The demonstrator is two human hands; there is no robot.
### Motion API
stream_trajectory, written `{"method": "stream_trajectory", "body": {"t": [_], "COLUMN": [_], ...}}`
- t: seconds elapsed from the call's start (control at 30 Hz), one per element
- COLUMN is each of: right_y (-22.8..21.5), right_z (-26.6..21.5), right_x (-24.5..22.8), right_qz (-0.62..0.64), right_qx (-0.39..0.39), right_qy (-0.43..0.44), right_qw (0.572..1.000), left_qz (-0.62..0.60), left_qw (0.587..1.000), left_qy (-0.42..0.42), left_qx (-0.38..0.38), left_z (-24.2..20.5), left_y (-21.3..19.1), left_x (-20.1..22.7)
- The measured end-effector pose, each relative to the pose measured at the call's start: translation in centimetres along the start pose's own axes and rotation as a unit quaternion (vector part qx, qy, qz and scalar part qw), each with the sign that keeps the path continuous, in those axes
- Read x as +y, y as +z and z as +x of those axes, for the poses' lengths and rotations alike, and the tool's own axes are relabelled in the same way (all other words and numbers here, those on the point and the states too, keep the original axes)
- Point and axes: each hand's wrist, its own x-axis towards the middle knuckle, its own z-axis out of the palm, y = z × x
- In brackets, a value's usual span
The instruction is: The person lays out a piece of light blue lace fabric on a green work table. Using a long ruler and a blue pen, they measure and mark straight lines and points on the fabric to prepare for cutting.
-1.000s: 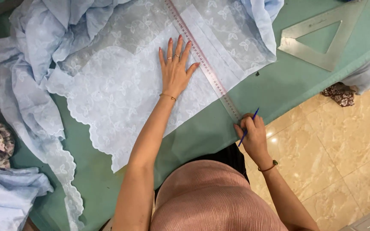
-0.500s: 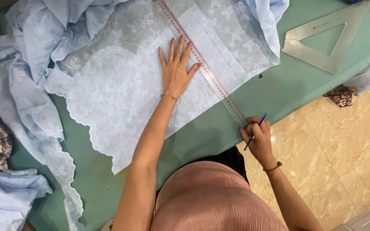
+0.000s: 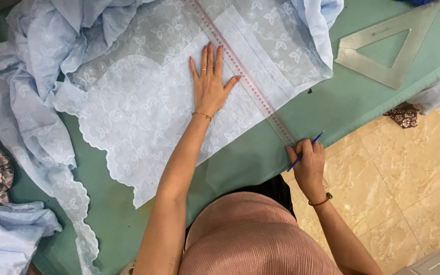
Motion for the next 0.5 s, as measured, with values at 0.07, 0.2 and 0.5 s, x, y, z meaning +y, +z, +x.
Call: {"method": "stream_trajectory", "body": {"t": [0.07,0.2,0.5], "right_y": [-0.1,1.0,2.0], "right_z": [0.3,-0.4,-0.6], "right_x": [-0.2,0.5,1.5], "right_qz": [-0.005,0.030,0.136], "right_qx": [0.002,0.028,0.046], "right_qy": [0.005,-0.003,0.048], "right_qw": [1.000,0.999,0.988], "left_qz": [-0.005,-0.011,-0.042], "left_qw": [0.999,0.999,0.999], "left_qy": [-0.016,-0.020,0.002], "left_qx": [-0.039,-0.046,0.032], "left_z": [0.2,0.0,-0.3], "left_y": [-0.4,-0.3,0.3], "left_x": [0.3,0.1,-0.2]}}
